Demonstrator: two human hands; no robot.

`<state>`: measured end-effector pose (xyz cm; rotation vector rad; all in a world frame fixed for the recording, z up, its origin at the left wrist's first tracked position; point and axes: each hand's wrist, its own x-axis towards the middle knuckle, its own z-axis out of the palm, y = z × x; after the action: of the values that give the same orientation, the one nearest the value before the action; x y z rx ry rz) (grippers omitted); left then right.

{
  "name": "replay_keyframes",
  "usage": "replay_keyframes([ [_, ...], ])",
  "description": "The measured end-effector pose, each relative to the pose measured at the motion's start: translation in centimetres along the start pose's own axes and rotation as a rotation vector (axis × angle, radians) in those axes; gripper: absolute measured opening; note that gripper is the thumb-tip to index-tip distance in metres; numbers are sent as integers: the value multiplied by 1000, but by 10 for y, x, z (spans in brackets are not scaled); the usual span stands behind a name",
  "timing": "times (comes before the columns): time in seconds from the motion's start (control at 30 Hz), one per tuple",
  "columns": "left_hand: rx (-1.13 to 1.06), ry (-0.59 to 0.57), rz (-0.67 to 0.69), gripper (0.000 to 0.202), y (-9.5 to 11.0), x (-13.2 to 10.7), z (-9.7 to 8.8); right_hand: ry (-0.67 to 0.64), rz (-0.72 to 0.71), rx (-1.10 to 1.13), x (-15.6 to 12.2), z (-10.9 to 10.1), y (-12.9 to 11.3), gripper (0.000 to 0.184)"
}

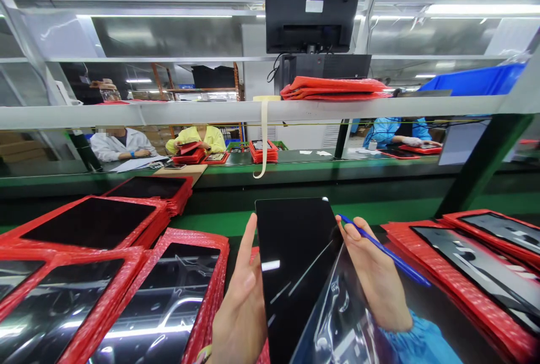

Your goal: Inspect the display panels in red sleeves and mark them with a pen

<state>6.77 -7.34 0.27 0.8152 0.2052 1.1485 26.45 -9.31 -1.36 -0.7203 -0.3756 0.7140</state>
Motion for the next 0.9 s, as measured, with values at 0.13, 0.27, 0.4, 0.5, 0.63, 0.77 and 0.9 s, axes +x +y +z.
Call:
replay_keyframes([
  [0.13,69,1,63,45,-3,0,-4,-137,-176,-99,-9,3,-5,26],
  [0.27,71,-83,33,50,-4,1,-10,-168,-261,-183,-10,2,-5,30],
  [0.4,46,-127,-17,58,-5,2,-10,-164,-342,-242,-8,-1,-1,31],
  [0.5,144,-96,-6,70,-7,2,-10,-174,-353,-248,-10,-2,1,34],
  [0.63,257,54,-52,75,-16,6,-18,-184,-384,-272,-12,0,5,31],
  [0.77,382,251,-9,68,-34,17,-48,-211,-309,-385,4,-16,20,22],
  [0.9,497,376,-71,67,-51,24,-91,-220,-281,-629,37,-63,46,29],
])
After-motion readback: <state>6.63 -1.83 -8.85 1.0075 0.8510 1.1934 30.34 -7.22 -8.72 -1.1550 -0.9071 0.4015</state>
